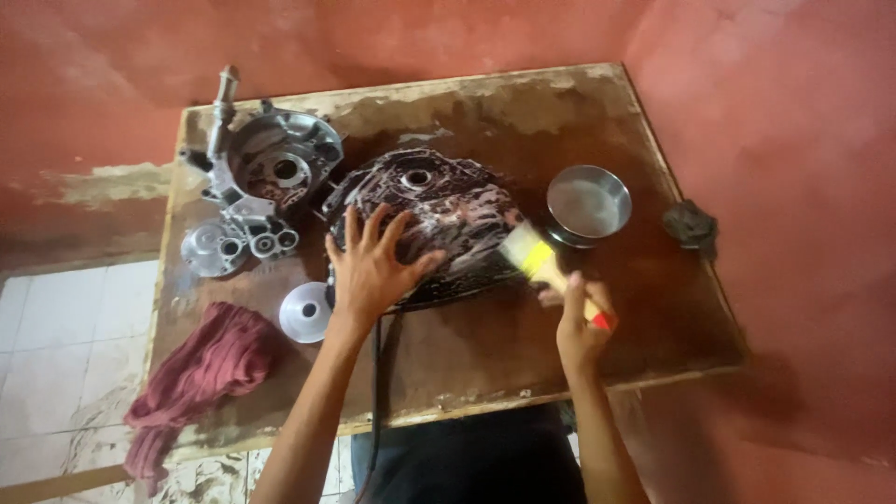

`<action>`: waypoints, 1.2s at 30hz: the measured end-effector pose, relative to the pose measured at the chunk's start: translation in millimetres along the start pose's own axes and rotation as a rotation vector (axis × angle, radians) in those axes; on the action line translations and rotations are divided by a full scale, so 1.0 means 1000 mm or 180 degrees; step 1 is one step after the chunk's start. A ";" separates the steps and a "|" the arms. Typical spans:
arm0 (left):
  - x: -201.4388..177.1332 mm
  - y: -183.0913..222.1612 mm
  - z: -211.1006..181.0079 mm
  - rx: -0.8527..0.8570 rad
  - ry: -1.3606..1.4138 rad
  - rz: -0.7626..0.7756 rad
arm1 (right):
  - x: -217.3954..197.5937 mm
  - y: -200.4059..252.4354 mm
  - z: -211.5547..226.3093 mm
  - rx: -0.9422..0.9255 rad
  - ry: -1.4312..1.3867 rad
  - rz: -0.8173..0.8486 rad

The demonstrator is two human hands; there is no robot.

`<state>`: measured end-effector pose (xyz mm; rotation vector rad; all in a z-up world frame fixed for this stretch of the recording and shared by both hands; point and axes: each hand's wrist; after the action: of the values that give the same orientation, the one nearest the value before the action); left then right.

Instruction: Cleaning a motorcycle fuel tank using a brush and cleaning solution on a workbench.

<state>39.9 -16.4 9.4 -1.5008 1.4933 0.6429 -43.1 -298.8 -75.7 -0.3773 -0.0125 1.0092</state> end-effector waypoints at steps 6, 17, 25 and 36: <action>0.009 0.002 0.005 0.0174 -0.0106 -0.0428 | -0.028 -0.024 0.002 -0.0230 0.0070 0.1006; 0.004 0.000 0.000 0.0260 -0.0133 -0.0415 | -0.060 -0.178 -0.047 0.0252 0.2886 0.0256; 0.002 0.004 -0.001 0.0191 -0.0250 -0.0516 | -0.041 -0.184 -0.087 0.0849 0.1597 0.0026; 0.012 0.002 0.006 0.0185 -0.0178 -0.0555 | 0.039 -0.073 0.013 0.0321 -0.1018 0.0696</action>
<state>40.4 -16.7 -3.9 -1.5357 1.3112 0.5289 35.2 -296.8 -46.9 -0.1233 -0.2116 1.2733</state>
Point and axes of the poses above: each hand's wrist, its own y-axis away from the middle knuckle, its own x-axis out of the palm, z = x × y, and after that the axes turned 10 degrees about y, right-handed
